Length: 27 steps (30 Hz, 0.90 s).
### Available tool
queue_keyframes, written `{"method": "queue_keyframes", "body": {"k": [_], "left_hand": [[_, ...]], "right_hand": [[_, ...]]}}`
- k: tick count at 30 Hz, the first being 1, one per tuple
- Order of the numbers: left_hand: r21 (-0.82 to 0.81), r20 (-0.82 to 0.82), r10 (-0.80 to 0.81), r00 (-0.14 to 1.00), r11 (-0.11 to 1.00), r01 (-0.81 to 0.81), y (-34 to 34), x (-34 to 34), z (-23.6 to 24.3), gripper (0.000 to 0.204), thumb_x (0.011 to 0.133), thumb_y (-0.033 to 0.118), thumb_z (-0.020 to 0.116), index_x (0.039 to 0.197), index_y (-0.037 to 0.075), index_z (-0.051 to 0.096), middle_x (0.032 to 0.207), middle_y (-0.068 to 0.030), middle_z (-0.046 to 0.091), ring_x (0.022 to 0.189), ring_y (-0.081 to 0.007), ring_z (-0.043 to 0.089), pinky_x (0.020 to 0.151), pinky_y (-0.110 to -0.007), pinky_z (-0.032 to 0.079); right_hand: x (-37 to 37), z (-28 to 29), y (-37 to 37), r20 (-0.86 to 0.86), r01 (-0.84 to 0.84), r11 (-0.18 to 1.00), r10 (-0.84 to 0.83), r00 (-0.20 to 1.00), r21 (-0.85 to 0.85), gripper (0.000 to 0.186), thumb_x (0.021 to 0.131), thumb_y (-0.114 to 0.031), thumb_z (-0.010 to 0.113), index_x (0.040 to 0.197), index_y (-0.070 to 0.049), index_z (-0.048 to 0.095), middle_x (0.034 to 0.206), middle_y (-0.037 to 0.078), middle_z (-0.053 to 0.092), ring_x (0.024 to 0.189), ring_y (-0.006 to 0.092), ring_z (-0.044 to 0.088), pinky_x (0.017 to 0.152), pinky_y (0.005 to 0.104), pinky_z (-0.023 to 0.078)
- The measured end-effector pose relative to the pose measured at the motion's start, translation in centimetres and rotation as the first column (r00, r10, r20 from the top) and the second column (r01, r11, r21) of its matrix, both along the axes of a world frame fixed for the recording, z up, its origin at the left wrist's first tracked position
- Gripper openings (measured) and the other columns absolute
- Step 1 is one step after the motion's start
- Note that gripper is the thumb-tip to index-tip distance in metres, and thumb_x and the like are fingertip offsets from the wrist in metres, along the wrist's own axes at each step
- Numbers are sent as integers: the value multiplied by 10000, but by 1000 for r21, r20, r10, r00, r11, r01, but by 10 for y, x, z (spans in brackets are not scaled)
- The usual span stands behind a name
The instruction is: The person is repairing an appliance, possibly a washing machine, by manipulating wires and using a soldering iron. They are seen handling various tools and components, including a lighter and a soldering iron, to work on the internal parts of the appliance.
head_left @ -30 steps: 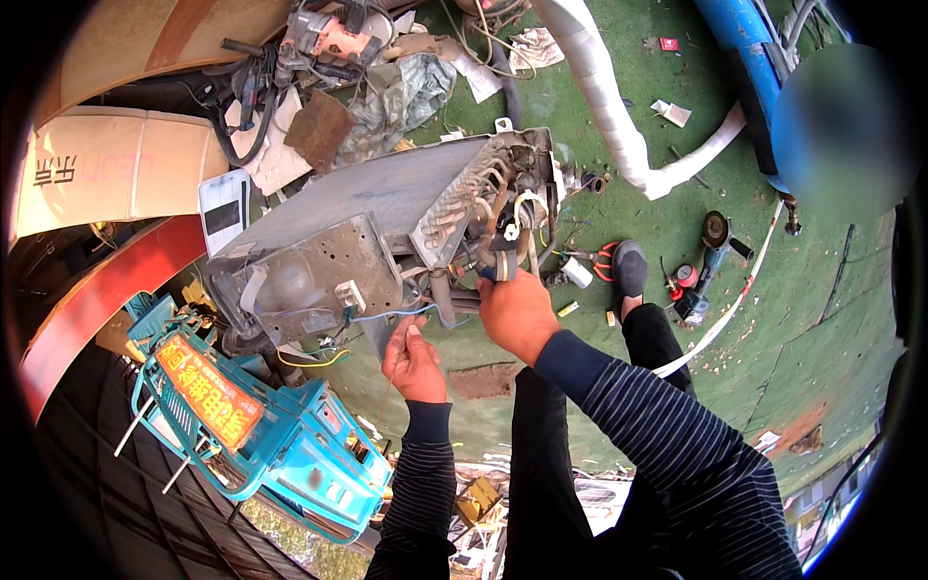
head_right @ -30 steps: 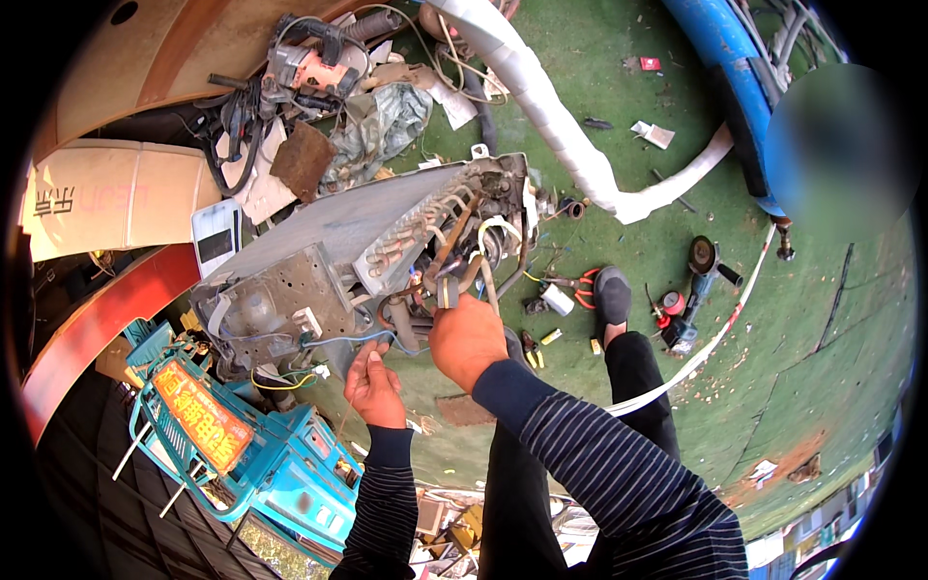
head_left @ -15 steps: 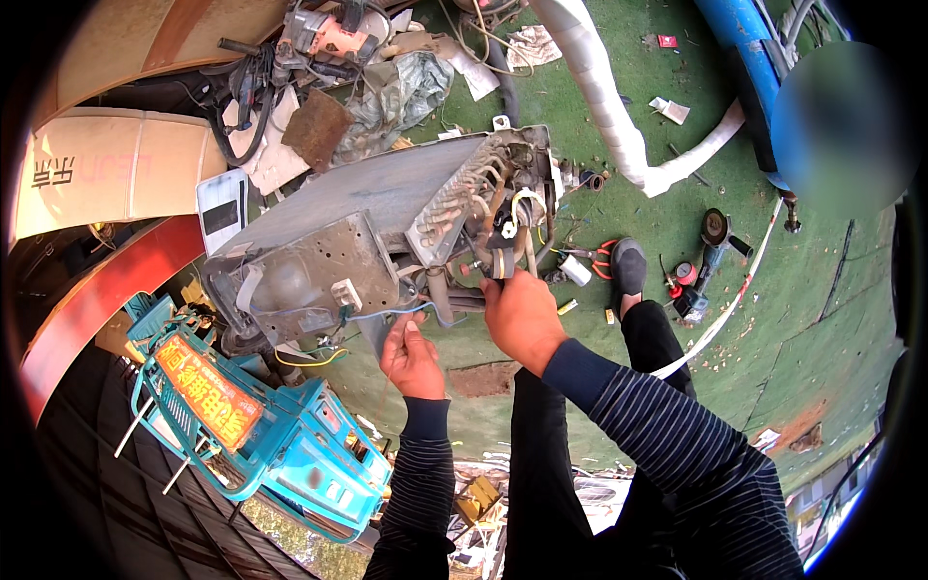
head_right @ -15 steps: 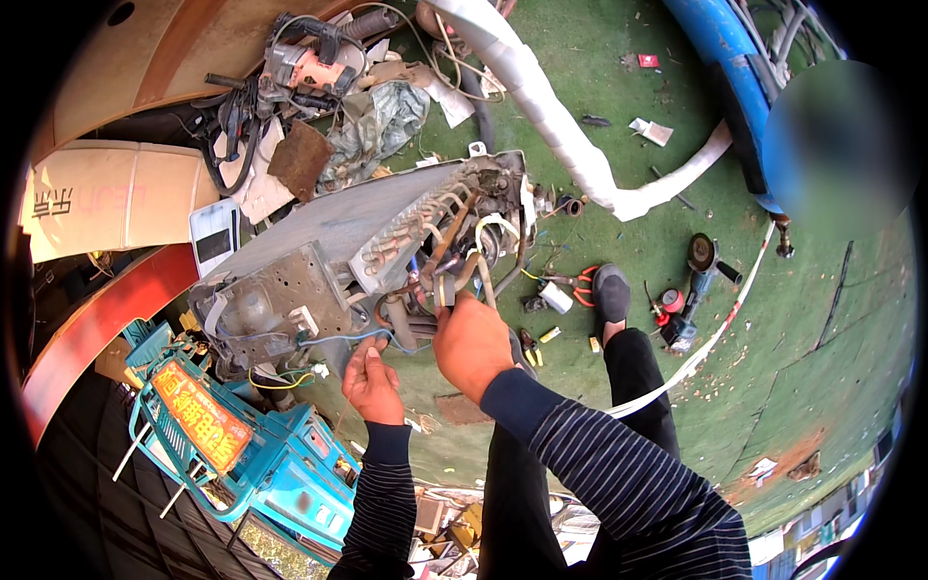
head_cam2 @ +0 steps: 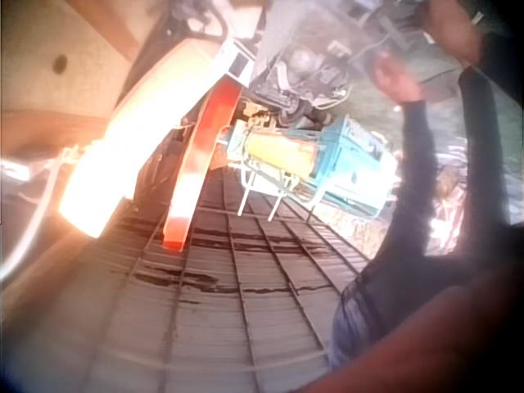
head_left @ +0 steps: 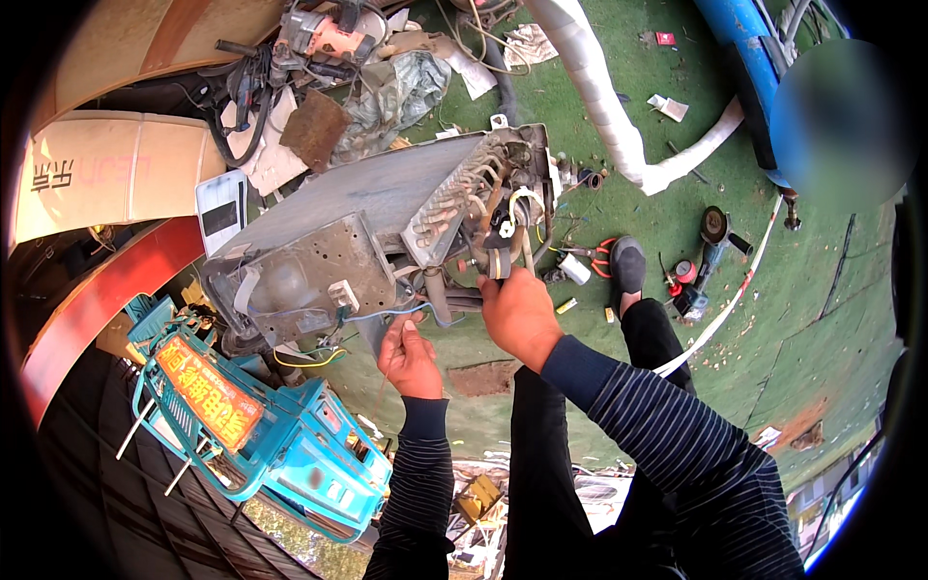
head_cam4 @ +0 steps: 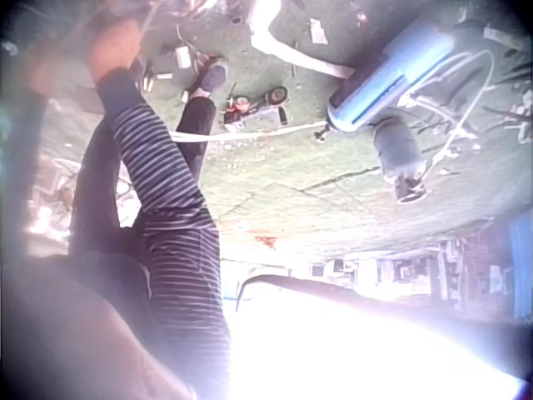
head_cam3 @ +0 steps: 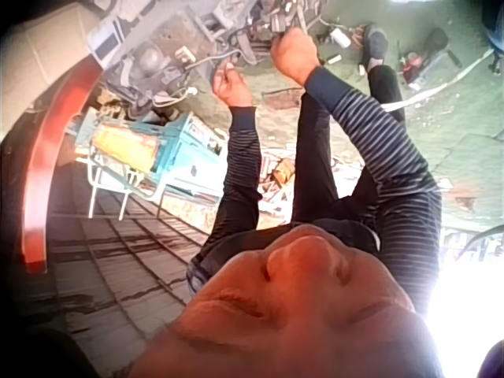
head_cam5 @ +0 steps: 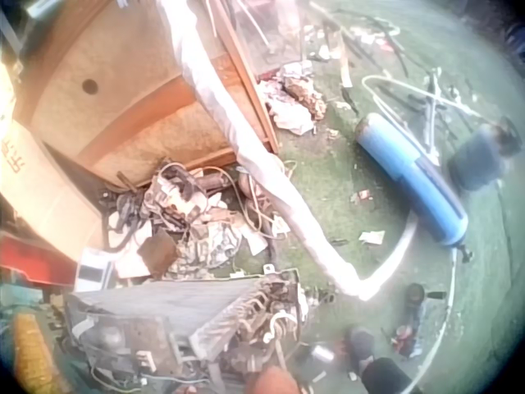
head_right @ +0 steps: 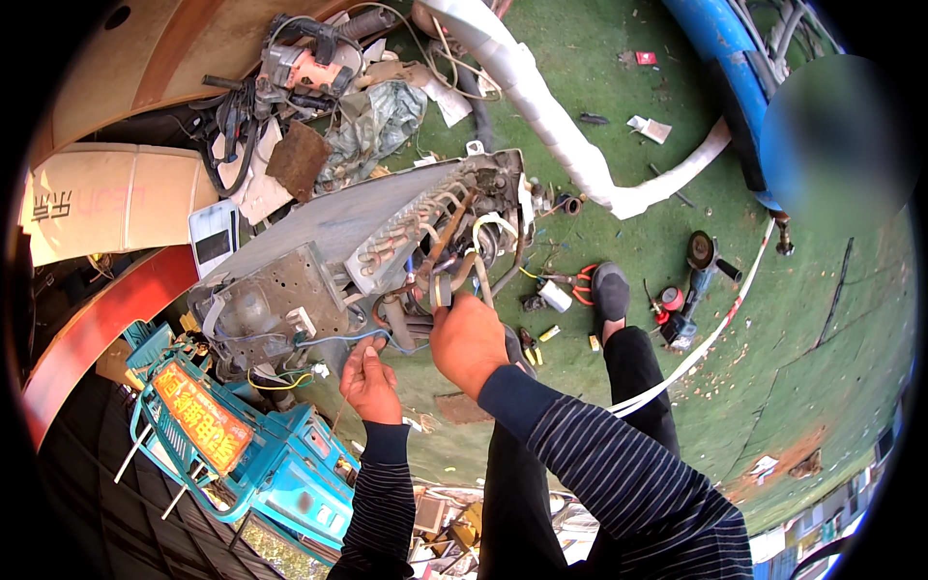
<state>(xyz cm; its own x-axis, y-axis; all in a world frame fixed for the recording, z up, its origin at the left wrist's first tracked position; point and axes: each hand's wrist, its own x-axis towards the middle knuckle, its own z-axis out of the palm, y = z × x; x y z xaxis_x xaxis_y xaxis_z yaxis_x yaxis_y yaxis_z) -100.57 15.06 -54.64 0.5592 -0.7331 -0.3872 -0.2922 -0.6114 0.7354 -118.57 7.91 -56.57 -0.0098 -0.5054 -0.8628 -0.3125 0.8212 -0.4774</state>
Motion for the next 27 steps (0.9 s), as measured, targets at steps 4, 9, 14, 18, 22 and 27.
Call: {"method": "queue_keyframes", "body": {"k": [4,9,14,18,22,27], "left_hand": [[4,4,-2,1000,1000,2,-1,-2,1,252,1047,108,559,1195,-67,665,1113,-150,738,548,-55,493,486,-217,379],[3,-7,-1,1000,1000,1,-1,0,0,250,1048,106,559,1198,-64,663,1116,-147,739,549,-54,494,487,-217,384],[5,-6,3,1000,1000,-3,-1,0,0,248,1046,105,561,1198,-64,661,1117,-146,739,557,-54,497,491,-217,388],[5,-9,7,1000,1000,-7,-2,-2,0,248,1046,102,560,1198,-67,659,1111,-147,738,560,-54,498,491,-217,385],[12,-12,4,1000,1000,-4,-3,0,0,244,1045,99,558,1192,-69,658,1103,-149,740,556,-55,494,490,-216,380],[12,-7,7,1000,1000,-6,-4,1,0,236,1043,97,562,1182,-67,659,1101,-148,742,545,-55,490,484,-216,377]], "right_hand": [[-2,3,-4,27,-11,999,10,1000,46,298,950,-251,615,953,44,656,945,330,692,977,512,654,895,534,518],[-1,0,-1,19,10,1000,-11,1000,28,297,948,-252,615,950,42,656,942,328,692,970,514,654,891,537,517],[-1,0,-1,19,-1,999,0,1000,38,303,949,-259,610,953,41,656,950,328,693,975,511,654,898,535,515],[0,-2,1,3,20,1000,-20,1000,18,397,961,-303,652,937,93,666,920,345,683,945,515,659,854,539,523],[0,-2,0,6,10,1000,-10,1000,15,408,959,-313,654,949,95,668,922,342,685,950,514,657,853,535,525],[-2,-4,-3,25,-23,999,22,999,29,412,957,-325,651,951,87,670,910,338,685,940,513,656,849,531,528]]}}
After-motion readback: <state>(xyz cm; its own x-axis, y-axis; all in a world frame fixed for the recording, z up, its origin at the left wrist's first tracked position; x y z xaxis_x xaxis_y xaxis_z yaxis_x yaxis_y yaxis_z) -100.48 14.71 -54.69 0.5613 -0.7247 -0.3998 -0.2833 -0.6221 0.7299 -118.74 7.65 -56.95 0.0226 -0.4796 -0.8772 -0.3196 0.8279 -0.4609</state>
